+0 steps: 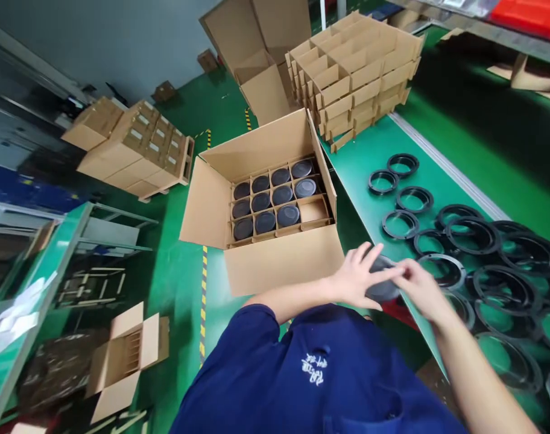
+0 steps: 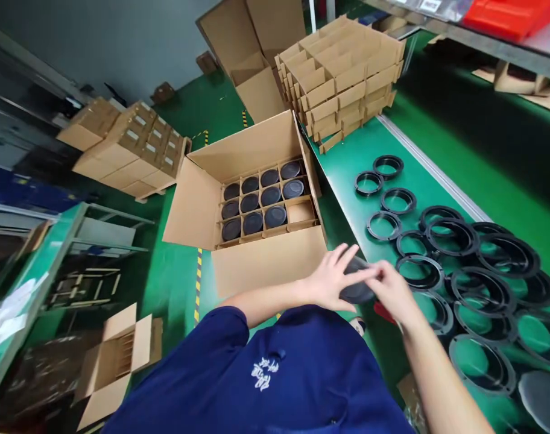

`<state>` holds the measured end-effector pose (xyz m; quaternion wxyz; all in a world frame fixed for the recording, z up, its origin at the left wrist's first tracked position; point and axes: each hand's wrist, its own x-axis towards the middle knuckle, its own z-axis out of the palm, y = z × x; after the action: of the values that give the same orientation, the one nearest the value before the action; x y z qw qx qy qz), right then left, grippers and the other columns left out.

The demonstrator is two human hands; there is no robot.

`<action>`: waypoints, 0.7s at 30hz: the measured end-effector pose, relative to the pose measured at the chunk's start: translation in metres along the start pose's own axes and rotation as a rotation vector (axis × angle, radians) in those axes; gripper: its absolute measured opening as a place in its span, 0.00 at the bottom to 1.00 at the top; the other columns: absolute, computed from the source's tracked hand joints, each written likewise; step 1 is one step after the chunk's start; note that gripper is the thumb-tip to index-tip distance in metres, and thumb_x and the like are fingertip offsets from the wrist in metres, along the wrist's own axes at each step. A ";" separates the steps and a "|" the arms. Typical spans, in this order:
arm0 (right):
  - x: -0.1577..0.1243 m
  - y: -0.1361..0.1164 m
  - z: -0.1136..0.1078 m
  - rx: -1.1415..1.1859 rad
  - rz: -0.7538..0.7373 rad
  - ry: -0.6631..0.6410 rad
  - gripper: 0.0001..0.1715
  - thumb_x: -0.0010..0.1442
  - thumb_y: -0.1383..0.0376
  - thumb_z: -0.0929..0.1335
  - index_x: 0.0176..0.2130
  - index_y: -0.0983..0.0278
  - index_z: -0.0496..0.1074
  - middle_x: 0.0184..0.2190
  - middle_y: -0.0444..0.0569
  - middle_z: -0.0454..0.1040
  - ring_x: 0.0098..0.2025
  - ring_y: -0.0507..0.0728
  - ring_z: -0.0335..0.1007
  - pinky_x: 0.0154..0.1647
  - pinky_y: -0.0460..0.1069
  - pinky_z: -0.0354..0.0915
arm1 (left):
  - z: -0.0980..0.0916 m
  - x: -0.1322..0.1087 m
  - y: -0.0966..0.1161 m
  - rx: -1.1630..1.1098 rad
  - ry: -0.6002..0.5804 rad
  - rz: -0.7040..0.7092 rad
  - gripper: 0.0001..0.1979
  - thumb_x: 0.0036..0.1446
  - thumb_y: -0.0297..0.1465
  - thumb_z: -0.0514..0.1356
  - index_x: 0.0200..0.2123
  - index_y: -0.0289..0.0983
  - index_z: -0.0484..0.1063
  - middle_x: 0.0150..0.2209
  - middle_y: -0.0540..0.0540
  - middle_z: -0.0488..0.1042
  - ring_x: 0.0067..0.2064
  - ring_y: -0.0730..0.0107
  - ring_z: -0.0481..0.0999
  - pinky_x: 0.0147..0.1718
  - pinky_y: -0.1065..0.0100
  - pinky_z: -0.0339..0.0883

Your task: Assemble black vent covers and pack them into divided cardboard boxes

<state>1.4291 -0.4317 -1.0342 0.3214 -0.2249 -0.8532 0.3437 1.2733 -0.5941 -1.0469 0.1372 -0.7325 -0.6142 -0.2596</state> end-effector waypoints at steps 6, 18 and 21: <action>0.060 -0.056 0.098 0.157 0.022 -0.071 0.31 0.58 0.39 0.70 0.48 0.59 0.73 0.57 0.55 0.74 0.59 0.64 0.70 0.62 0.60 0.66 | -0.050 -0.027 -0.125 -0.004 0.166 -0.521 0.49 0.46 0.46 0.71 0.71 0.52 0.58 0.73 0.38 0.48 0.70 0.34 0.51 0.63 0.39 0.57; -0.037 -0.002 0.067 -0.004 0.410 0.191 0.18 0.62 0.52 0.67 0.37 0.63 0.78 0.38 0.52 0.81 0.41 0.61 0.77 0.47 0.55 0.72 | -0.040 0.049 -0.227 0.291 -0.055 -0.602 0.34 0.65 0.46 0.55 0.71 0.43 0.60 0.74 0.30 0.52 0.72 0.32 0.52 0.62 0.35 0.55; -0.040 -0.013 0.061 0.005 0.538 0.263 0.09 0.60 0.62 0.69 0.32 0.64 0.77 0.33 0.49 0.81 0.37 0.57 0.77 0.44 0.51 0.72 | -0.037 0.024 -0.257 0.394 0.093 -0.607 0.32 0.68 0.45 0.48 0.70 0.40 0.61 0.74 0.27 0.49 0.73 0.27 0.49 0.60 0.27 0.53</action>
<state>1.4118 -0.4914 -1.0750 0.3271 -0.4848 -0.7131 0.3865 1.0190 -0.5401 -1.0332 0.2204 -0.4635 -0.8350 -0.1983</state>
